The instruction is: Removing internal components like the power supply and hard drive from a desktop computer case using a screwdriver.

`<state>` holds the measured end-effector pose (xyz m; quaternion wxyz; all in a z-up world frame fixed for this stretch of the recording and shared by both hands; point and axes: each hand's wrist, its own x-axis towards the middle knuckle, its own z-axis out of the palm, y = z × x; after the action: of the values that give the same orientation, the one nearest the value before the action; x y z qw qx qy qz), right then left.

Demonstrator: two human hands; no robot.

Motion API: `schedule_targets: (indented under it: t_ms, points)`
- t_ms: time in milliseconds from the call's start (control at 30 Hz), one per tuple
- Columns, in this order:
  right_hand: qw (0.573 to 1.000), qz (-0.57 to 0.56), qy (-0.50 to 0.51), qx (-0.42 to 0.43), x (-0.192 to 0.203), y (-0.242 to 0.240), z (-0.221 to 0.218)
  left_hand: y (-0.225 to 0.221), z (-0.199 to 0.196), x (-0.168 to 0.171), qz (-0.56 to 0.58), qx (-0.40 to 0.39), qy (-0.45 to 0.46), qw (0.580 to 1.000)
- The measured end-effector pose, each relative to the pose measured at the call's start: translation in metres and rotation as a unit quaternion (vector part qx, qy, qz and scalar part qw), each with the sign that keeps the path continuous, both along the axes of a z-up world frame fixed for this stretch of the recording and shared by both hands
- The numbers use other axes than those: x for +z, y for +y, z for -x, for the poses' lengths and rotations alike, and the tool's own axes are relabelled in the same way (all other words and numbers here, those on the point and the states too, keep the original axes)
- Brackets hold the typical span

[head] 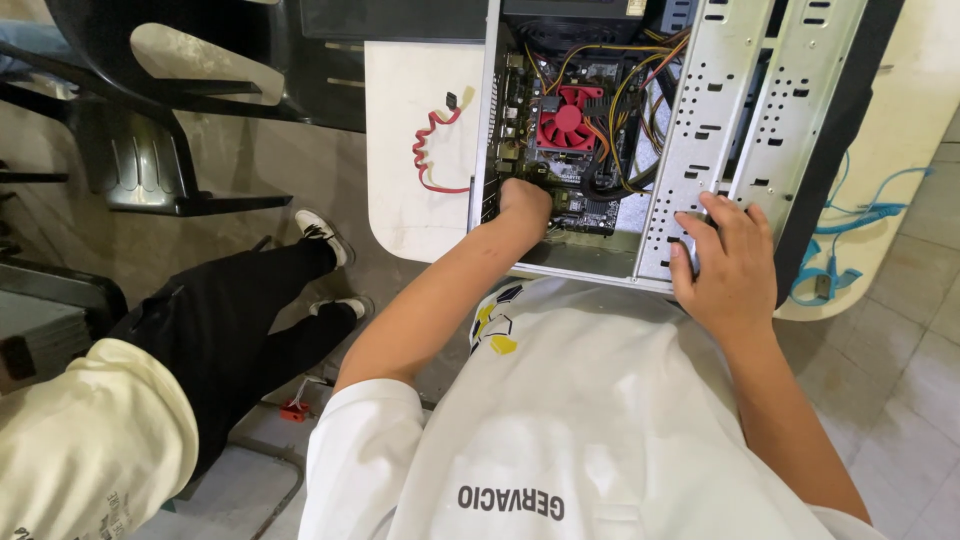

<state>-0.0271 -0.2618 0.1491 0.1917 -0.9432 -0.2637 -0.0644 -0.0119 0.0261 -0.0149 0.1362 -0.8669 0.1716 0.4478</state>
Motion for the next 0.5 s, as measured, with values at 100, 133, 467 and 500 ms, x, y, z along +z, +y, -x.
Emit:
schedule_targets:
  t_ms: [100, 133, 467, 500]
  points:
    - [1.000, 0.002, -0.008, 0.001, -0.001, 0.000, 0.001, 0.000, -0.005, 0.018, -0.009, 0.015, -0.006, 1.000]
    - [1.000, 0.003, -0.009, 0.001, -0.001, 0.000, 0.000, -0.001, -0.004, 0.015, -0.008, 0.015, -0.007, 1.000]
    - [1.000, 0.004, -0.021, -0.005, -0.002, 0.001, 0.002, -0.008, 0.004, 0.017, 0.138, 0.076, 0.015, 0.987]
    - [1.000, 0.002, -0.019, -0.005, -0.002, 0.001, 0.002, -0.006, 0.009, -0.017, 0.123, 0.053, -0.003, 0.991]
